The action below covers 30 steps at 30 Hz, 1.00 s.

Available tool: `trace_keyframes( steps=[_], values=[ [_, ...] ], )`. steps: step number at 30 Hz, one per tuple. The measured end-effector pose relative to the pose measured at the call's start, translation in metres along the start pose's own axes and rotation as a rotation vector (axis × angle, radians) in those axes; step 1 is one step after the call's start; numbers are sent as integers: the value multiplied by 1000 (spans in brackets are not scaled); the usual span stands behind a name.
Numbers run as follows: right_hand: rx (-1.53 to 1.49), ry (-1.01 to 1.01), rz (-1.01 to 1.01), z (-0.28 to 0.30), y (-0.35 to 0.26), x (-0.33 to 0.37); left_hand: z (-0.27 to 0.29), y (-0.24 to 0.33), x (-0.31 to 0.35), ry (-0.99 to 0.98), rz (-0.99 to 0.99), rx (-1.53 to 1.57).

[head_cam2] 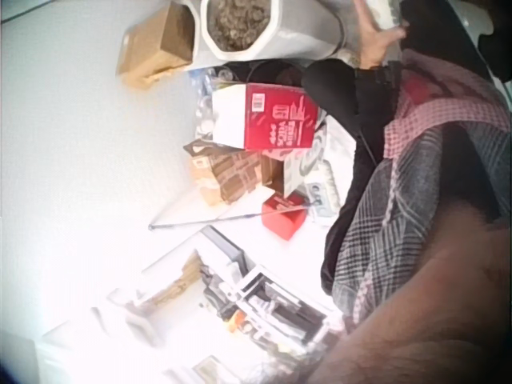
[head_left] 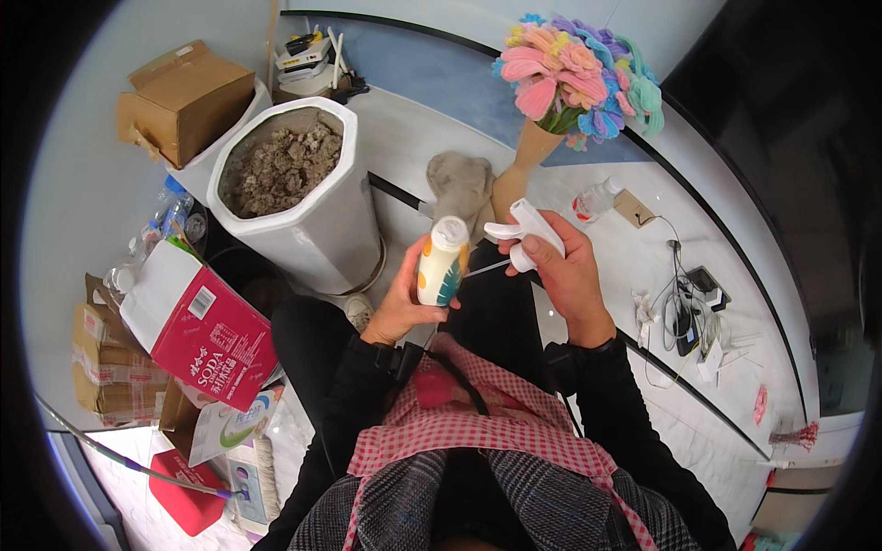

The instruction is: The person retrieves a spray bottle from a cardboard box, removes the cap, and assembles the spray nozzle mechanism. They insert the tube into the bottle and attach the nozzle, completing the assembly.

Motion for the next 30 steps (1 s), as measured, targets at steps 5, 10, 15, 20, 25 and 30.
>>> trace_keyframes(
  steps=[5,10,15,20,25,30],
  values=[
    [5,-85,-6,-20,3,-5,-8,7,6,-1,3,-68],
    [39,-123,-47,-37,16,-10,-11,5,15,-24,67,-184],
    [249,-106,68,-60,29,-11,0,0,16,95,-73,-308],
    [190,-142,56,-64,36,-15,-6,12,20,227,-164,-375],
    [-72,-190,-75,-57,54,-22,-6,22,28,361,-219,-648],
    [-57,-234,-47,-58,57,-24,-15,47,36,443,-237,-985]
  ],
)
Point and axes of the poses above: each hand's wrist, its own x-axis away from the middle knuckle, its own z-axis out of the back of the hand, y = z × x, the point moved 4 cm from there along -x, towards the middle knuckle, and after that the axes turned 4 degrees about -z, right-handed, at the moved point
